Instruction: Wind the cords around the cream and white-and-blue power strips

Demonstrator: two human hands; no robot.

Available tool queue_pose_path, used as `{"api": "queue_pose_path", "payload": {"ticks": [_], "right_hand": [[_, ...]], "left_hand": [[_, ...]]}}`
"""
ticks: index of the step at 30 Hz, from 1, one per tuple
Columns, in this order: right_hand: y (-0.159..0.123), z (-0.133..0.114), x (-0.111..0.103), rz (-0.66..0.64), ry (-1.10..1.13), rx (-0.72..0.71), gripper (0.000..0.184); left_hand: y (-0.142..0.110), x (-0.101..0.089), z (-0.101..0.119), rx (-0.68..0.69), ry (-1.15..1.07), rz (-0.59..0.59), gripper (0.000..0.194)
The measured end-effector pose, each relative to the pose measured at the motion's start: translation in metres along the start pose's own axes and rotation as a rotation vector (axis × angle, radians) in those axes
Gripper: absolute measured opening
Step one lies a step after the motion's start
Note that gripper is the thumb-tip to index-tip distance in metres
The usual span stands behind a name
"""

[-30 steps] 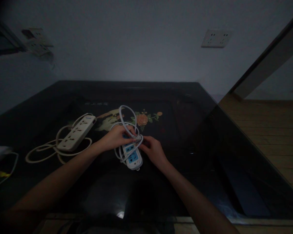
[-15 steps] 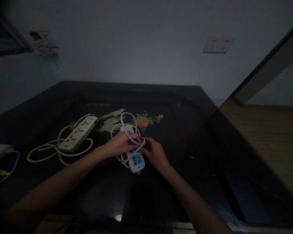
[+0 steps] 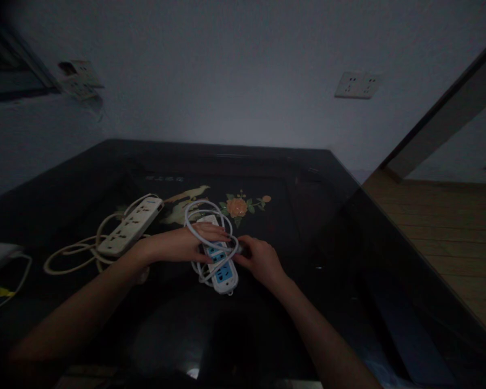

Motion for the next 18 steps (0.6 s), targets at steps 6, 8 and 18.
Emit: {"api": "queue_pose_path", "payload": {"ticks": [6,8,18], "right_hand": [[-0.006,-0.003,-0.021,-0.078,-0.329,0.002,0.036],[-0.012,-0.001,-0.028,-0.129,-0.37,0.013,0.031],[-0.097,0.041,-0.056,-0.174,-0.341,0.295,0.028]], "left_hand": [[-0.007,0.008,-0.009,-0.007,0.048,-0.015,0.065],[-0.008,0.011,-0.013,-0.003,0.043,0.005,0.06],[-0.006,0.01,-0.014,-0.043,0.024,0.018,0.052]]}}
Point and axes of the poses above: each hand's wrist, its own y-axis towards the middle knuckle, its own x-axis out of the palm, z = x × y, the point moved 3 cm from there along y, towards the middle knuckle, and after that the axes turned 14 degrees about x, right-handed, at the moved point
